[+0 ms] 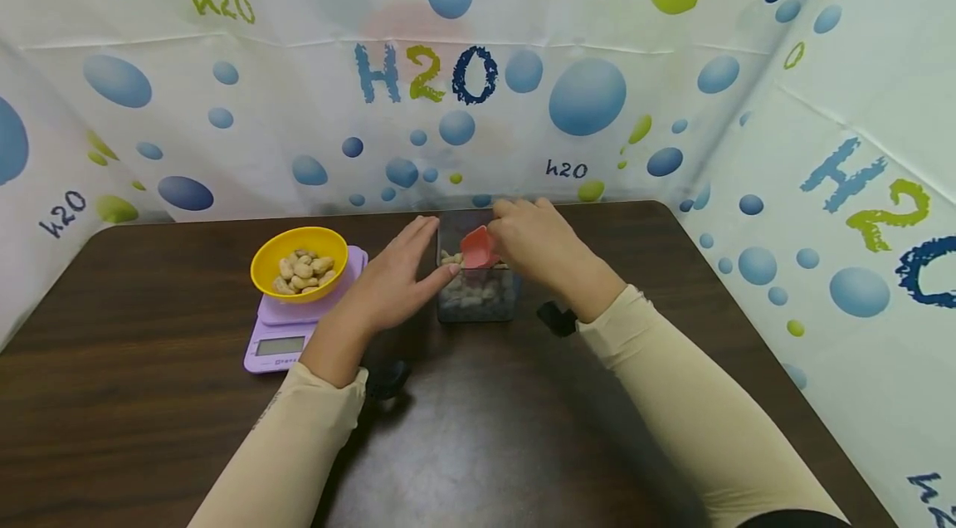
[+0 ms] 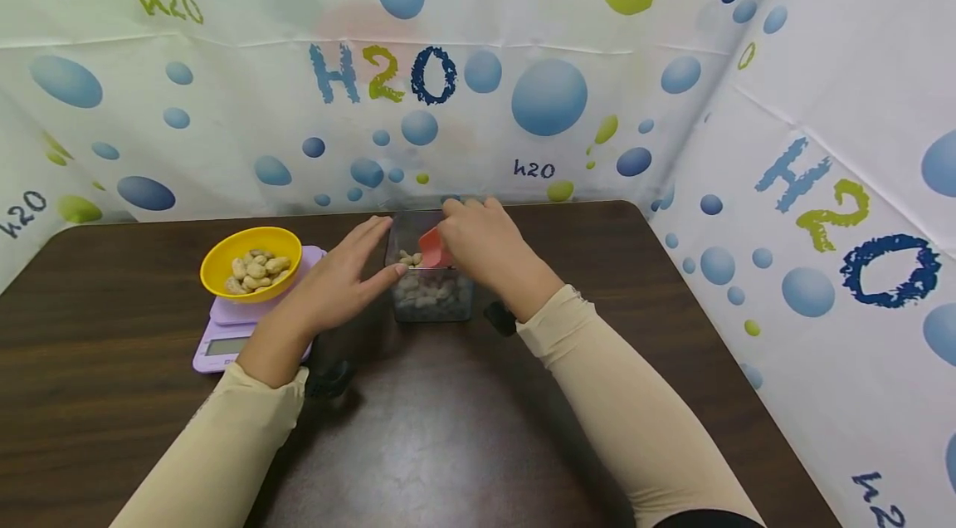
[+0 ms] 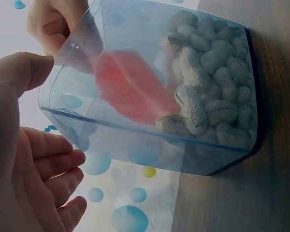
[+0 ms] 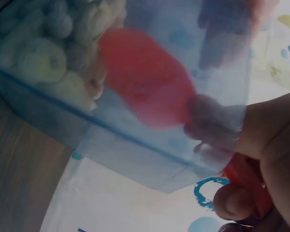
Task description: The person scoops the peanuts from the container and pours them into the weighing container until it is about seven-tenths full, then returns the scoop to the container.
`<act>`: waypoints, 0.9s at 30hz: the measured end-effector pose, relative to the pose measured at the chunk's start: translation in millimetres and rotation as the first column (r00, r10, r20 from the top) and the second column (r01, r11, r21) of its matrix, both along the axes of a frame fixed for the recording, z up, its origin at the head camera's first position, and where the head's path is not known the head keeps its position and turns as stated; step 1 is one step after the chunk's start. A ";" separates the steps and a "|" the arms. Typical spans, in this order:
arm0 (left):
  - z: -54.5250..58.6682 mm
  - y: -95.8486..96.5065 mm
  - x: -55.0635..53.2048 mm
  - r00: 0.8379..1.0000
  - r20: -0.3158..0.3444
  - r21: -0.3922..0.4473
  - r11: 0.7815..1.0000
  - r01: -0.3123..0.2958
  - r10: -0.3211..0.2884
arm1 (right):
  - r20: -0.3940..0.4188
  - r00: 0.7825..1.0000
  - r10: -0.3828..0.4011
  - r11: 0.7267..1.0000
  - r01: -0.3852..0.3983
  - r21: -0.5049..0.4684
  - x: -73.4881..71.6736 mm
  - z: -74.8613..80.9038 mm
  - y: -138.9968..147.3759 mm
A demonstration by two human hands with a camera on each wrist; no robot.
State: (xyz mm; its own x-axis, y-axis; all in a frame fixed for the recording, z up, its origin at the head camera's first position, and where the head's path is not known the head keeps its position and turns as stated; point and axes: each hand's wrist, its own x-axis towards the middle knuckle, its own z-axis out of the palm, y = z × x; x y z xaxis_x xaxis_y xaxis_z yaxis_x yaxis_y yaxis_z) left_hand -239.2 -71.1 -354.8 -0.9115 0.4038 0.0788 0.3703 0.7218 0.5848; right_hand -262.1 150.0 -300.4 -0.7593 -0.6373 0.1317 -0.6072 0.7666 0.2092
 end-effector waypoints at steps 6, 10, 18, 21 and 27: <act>-1.0 -1.9 -0.1 1.000 0.001 0.007 1.000 -0.005 0.005 | 0.159 0.984 0.079 0.986 -0.054 -0.158 -10.5 -9.5 -0.4; -1.7 -2.1 0.1 1.000 0.006 0.020 1.000 -0.001 0.001 | 0.263 0.962 0.077 0.979 -0.023 -0.201 -12.8 -8.0 2.8; -3.4 -0.8 -0.8 1.000 -0.016 0.013 1.000 -0.001 0.001 | 0.302 0.950 0.077 0.973 -0.005 -0.233 -17.6 -10.4 6.4; -3.9 -0.9 -1.2 1.000 -0.013 0.017 1.000 -0.002 0.003 | 0.317 0.944 0.096 0.964 -0.009 -0.264 -19.4 -11.9 11.0; -3.6 -0.1 -2.4 1.000 0.005 0.013 1.000 -0.003 0.003 | 0.340 0.934 0.110 0.934 0.020 -0.356 -20.2 -14.9 23.4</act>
